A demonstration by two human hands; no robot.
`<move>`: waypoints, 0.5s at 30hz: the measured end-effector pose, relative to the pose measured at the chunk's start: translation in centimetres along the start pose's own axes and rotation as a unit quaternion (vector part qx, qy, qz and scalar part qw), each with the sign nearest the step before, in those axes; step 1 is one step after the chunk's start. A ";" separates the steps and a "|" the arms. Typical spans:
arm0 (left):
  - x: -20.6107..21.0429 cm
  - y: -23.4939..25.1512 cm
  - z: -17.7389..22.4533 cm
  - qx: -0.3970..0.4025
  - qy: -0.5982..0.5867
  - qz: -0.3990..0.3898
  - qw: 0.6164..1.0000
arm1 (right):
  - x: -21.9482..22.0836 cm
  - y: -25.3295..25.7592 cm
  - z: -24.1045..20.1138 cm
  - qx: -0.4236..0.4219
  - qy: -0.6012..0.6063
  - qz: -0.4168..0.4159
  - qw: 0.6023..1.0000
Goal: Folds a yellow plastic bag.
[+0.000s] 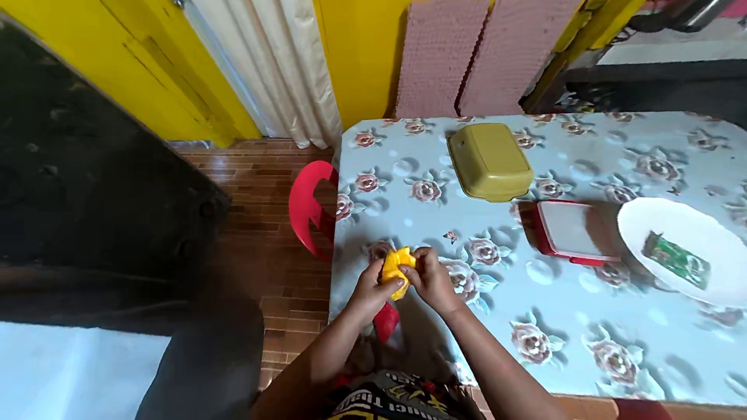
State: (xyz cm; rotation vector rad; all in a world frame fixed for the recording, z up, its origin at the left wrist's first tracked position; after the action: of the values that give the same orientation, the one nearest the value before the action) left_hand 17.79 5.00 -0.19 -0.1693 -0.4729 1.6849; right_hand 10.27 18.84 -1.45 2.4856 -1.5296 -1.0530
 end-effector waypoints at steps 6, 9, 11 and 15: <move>-1.5 -1.0 0.2 0.057 0.075 0.053 0.994 | 0.3 1.1 -1.0 0.179 0.241 -0.198 0.933; -2.3 -1.6 -1.4 0.054 0.076 0.122 0.988 | 1.2 0.7 -0.8 0.155 0.183 -0.220 0.946; -3.0 -2.3 -3.8 -0.003 0.045 0.171 0.984 | 1.7 -0.3 -0.4 0.099 0.052 -0.177 0.978; -2.7 -4.5 -9.7 -0.184 -0.021 0.259 0.948 | 3.6 -4.8 -0.5 -0.036 -0.143 -0.068 0.987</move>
State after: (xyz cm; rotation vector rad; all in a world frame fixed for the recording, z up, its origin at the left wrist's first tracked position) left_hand 25.98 4.86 -7.53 -0.5721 -0.8288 2.0987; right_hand 15.32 18.28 -4.74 2.5060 -1.3681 -1.5147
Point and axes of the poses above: each hand's wrist, its own y-axis towards the middle knuckle, its own x-axis out of the palm, z = x × y, the point moved 3 cm from there along y, towards the middle knuckle, and after that the axes turned 3 degrees about -x, right-handed, at the moved point
